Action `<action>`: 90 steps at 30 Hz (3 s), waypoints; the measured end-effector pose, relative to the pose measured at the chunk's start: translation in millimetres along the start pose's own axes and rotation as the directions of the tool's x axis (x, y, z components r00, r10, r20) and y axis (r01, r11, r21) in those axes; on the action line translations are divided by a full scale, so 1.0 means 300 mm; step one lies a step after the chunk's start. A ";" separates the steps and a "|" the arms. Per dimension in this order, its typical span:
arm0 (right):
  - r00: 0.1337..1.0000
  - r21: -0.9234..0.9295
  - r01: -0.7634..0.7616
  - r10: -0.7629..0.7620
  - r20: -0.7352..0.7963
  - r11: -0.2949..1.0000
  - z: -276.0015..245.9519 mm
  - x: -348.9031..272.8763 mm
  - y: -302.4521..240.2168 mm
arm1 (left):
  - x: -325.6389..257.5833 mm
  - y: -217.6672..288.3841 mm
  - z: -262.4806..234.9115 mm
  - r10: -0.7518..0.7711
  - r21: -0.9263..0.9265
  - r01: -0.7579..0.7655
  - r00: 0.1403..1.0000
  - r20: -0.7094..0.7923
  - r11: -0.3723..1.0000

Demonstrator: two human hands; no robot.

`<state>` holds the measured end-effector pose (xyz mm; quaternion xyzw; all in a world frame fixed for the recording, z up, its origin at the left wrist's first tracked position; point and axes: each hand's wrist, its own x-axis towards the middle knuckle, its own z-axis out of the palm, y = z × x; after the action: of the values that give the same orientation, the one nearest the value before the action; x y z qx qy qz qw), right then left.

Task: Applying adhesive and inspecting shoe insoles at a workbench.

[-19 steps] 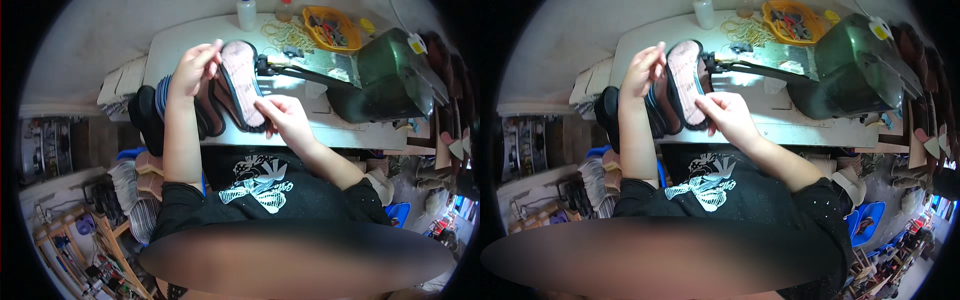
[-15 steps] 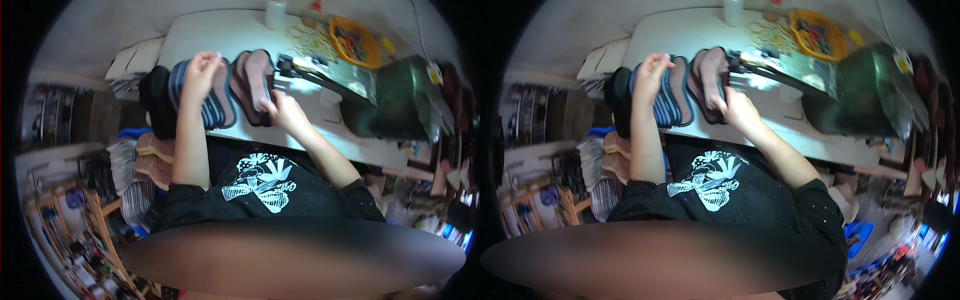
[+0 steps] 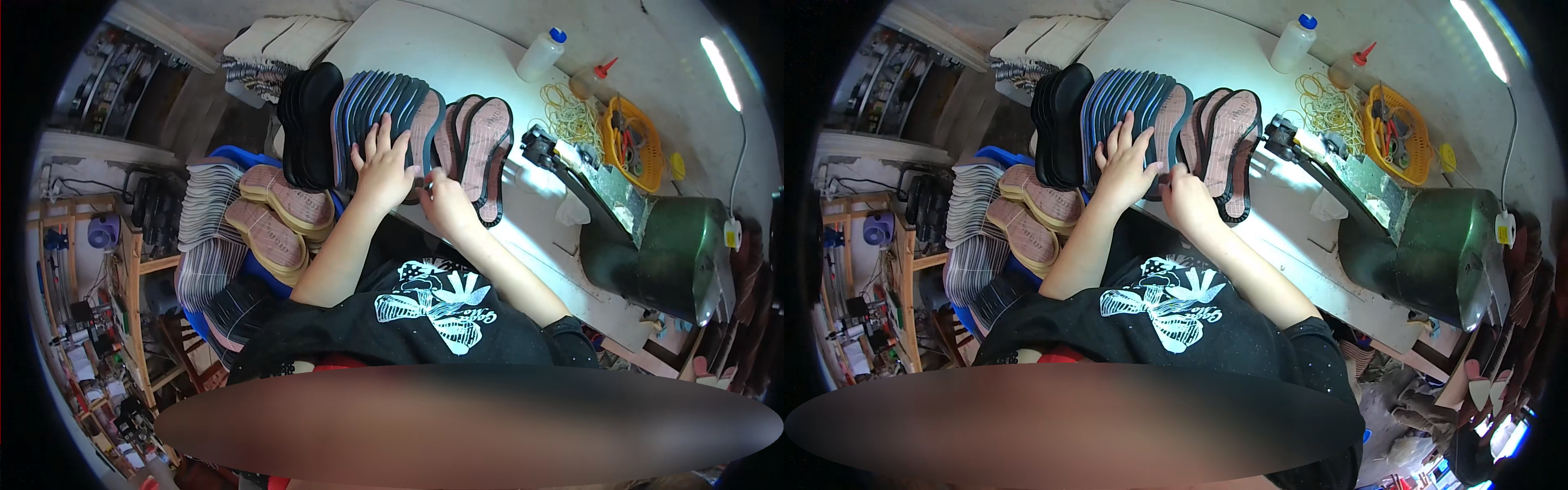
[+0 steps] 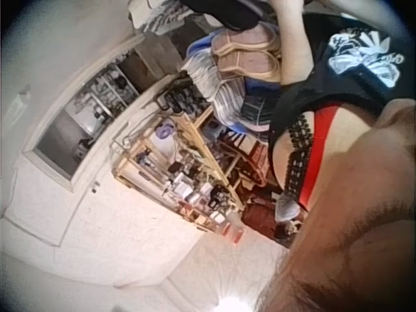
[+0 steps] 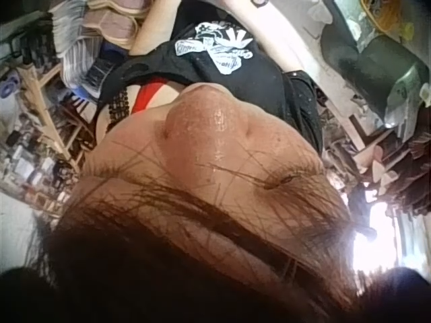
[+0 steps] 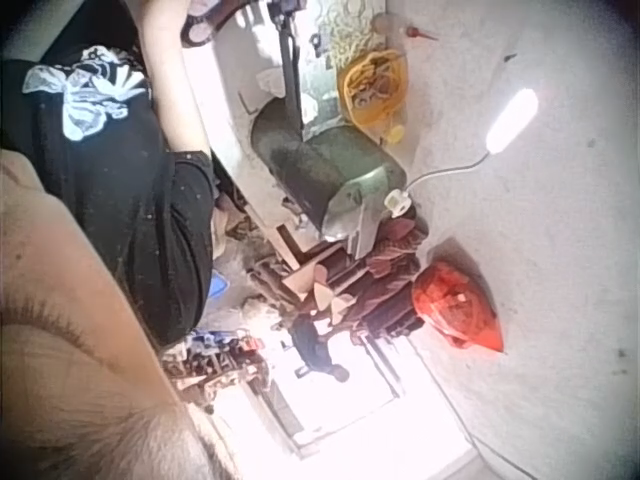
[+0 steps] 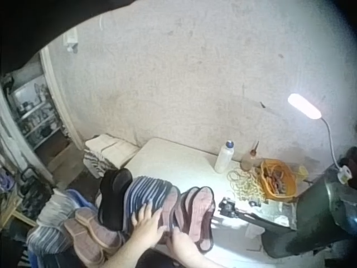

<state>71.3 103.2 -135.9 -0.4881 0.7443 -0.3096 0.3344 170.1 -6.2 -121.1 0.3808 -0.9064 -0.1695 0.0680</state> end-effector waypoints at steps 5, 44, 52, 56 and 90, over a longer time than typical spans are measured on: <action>0.979 0.392 -0.172 0.201 -0.032 0.904 0.016 0.033 0.012 | -0.007 0.004 0.009 0.003 0.014 -0.003 1.000 -0.027 1.000; 0.938 0.754 0.242 -0.347 -0.020 0.611 -0.315 -0.293 -0.114 | -0.042 0.178 -0.155 -0.077 -0.877 0.044 0.993 0.091 -0.479; 0.959 0.878 0.281 -0.132 -0.249 0.387 -0.282 -0.209 -0.083 | -0.062 0.324 -0.135 0.176 -0.839 0.258 0.965 0.196 -0.479; 0.964 0.872 0.256 -0.173 -0.201 0.418 -0.343 -0.194 -0.076 | -0.064 0.317 -0.125 0.225 -0.921 0.184 0.968 0.110 -0.342; 0.958 0.746 0.103 0.135 -0.251 0.657 -0.490 -0.301 0.011 | 0.102 0.455 -0.054 0.148 -0.998 -0.066 0.987 -0.062 0.022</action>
<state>-21.0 208.3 -34.9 -0.2491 0.5935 -0.6535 0.3983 61.5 57.0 -57.1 0.1522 -0.5601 -0.7574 0.2992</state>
